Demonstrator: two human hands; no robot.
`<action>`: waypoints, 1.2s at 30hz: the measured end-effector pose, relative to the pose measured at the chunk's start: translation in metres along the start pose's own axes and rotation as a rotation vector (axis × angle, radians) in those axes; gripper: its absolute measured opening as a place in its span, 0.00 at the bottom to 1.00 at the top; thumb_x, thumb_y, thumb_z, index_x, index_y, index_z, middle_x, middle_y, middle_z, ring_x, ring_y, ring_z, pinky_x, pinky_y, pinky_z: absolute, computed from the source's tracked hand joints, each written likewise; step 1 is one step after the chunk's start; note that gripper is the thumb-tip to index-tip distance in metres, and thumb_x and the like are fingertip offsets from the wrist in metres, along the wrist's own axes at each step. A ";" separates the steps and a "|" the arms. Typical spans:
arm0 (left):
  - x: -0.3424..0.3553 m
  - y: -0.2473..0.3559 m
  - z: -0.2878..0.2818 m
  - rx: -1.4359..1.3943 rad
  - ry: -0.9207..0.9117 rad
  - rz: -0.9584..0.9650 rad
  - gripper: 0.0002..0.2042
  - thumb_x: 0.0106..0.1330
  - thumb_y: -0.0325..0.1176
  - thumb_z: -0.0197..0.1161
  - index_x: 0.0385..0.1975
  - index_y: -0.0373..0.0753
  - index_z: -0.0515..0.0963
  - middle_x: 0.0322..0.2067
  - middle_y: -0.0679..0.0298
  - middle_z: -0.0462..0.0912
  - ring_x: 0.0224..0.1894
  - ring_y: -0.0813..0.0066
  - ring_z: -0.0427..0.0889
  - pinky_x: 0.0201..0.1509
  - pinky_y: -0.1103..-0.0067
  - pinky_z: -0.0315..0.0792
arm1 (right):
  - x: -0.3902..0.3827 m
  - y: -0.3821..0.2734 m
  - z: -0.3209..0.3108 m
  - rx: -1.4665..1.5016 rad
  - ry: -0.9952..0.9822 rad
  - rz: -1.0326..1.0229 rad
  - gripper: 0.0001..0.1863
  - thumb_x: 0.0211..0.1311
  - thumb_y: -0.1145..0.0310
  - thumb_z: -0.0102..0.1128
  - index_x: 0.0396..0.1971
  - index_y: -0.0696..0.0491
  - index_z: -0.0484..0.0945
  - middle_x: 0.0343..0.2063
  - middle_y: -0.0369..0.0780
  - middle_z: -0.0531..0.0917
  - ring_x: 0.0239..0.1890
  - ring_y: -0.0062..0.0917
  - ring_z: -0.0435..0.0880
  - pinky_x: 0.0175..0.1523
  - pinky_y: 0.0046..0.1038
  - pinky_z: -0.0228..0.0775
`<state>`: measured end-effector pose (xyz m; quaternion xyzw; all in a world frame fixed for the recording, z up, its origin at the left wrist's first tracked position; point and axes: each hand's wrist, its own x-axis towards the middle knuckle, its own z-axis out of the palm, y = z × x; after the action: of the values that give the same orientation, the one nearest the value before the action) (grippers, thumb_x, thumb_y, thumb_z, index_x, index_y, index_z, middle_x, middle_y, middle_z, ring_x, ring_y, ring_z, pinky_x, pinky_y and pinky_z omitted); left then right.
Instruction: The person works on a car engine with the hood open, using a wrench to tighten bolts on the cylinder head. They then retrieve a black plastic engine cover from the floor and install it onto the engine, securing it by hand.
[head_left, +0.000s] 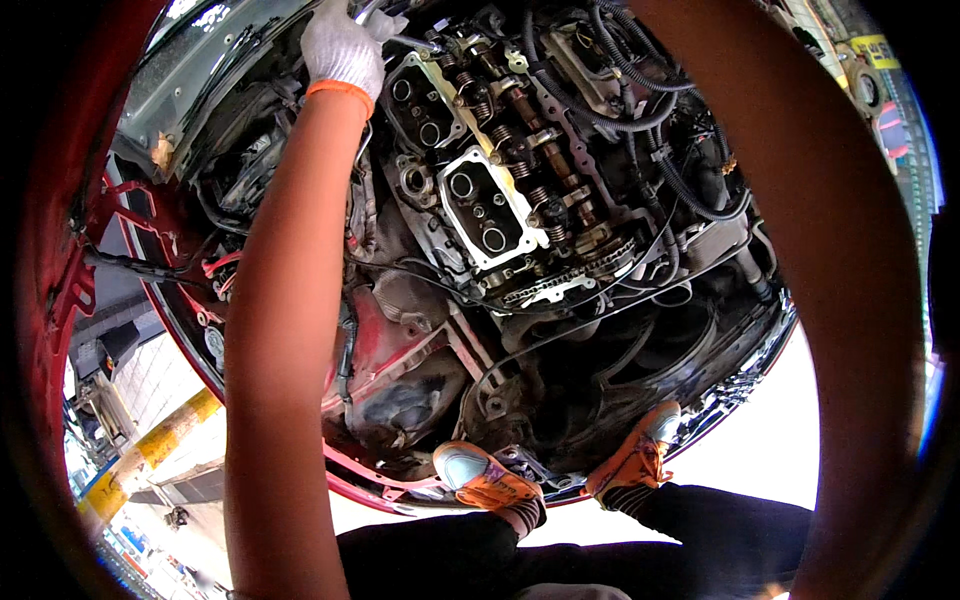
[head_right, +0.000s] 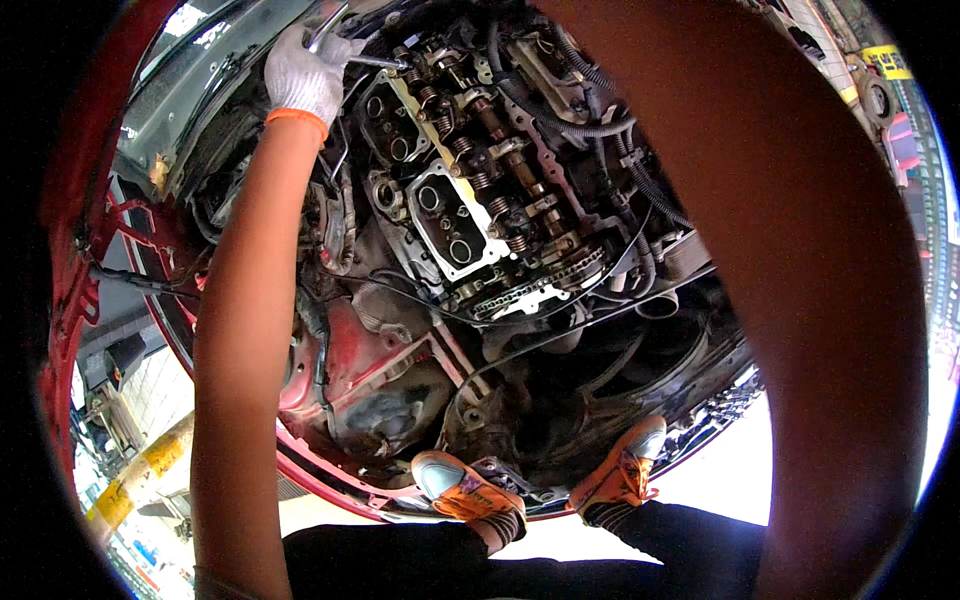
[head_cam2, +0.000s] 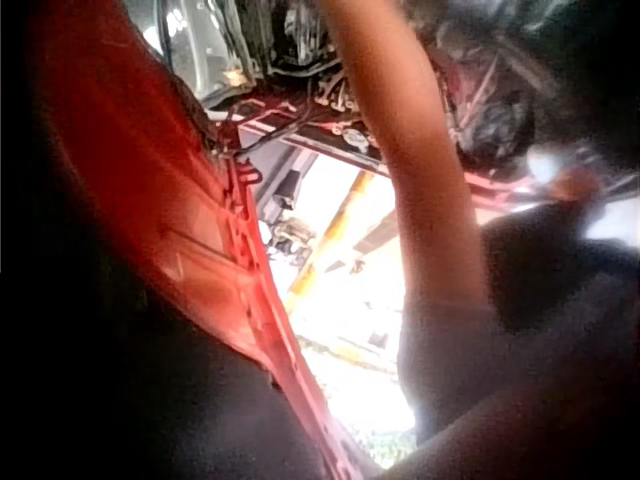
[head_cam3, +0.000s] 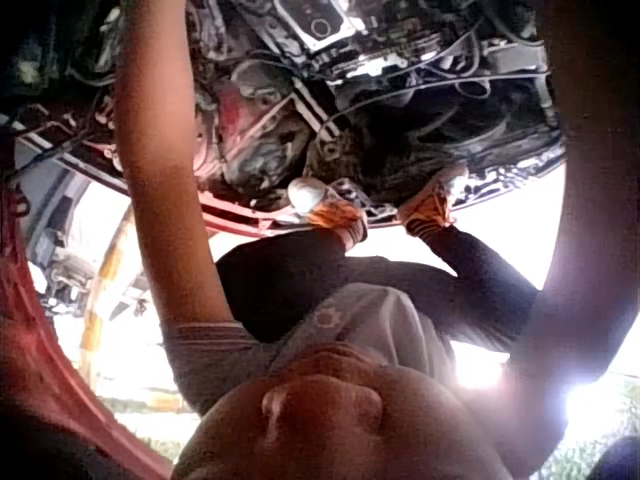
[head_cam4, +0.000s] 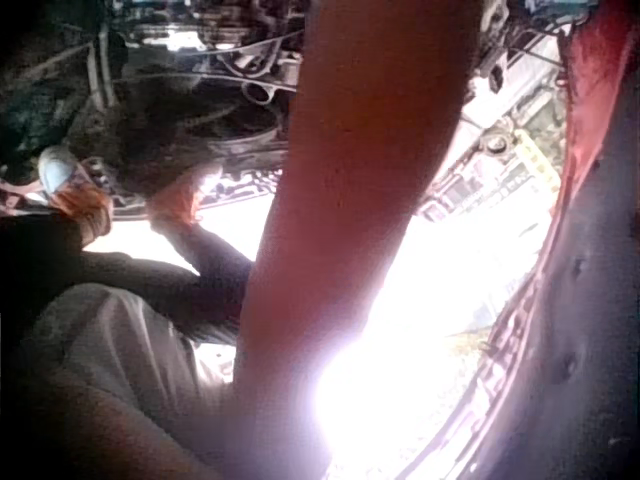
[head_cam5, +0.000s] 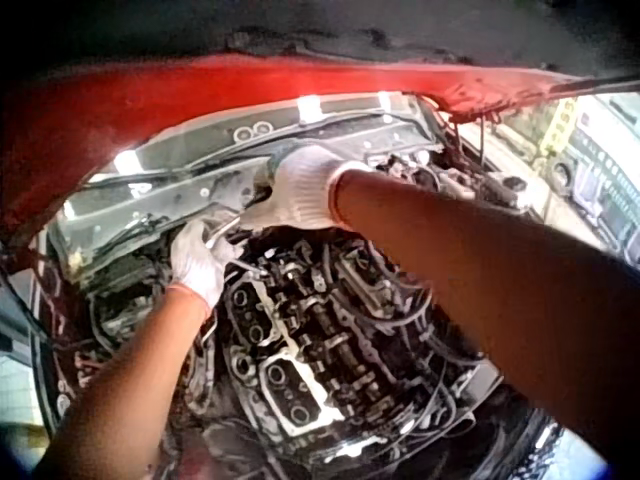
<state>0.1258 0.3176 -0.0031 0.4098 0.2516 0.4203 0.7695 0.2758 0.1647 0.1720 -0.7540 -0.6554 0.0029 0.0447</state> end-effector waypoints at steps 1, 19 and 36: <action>0.001 0.000 0.000 0.022 0.024 0.010 0.12 0.74 0.29 0.48 0.44 0.26 0.74 0.32 0.51 0.78 0.26 0.61 0.77 0.38 0.61 0.86 | -0.001 -0.002 -0.001 0.016 0.003 0.038 0.35 0.52 0.35 0.67 0.51 0.47 0.87 0.43 0.48 0.89 0.46 0.43 0.88 0.54 0.37 0.77; 0.006 0.006 -0.004 -0.024 -0.012 -0.062 0.09 0.72 0.27 0.50 0.39 0.26 0.74 0.34 0.45 0.77 0.32 0.57 0.80 0.43 0.58 0.86 | -0.019 -0.014 -0.006 0.014 0.016 0.135 0.31 0.55 0.39 0.65 0.48 0.49 0.88 0.42 0.48 0.89 0.45 0.41 0.89 0.53 0.39 0.80; -0.005 -0.005 0.025 -0.029 0.059 -0.031 0.15 0.76 0.34 0.47 0.49 0.26 0.73 0.37 0.45 0.81 0.26 0.60 0.79 0.44 0.60 0.83 | -0.030 0.001 -0.031 -0.087 -0.014 0.153 0.34 0.63 0.48 0.60 0.65 0.51 0.76 0.61 0.50 0.80 0.63 0.44 0.80 0.66 0.40 0.72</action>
<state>0.1436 0.3016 0.0066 0.3819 0.2743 0.4239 0.7741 0.2743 0.1326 0.2013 -0.8031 -0.5956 -0.0171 0.0069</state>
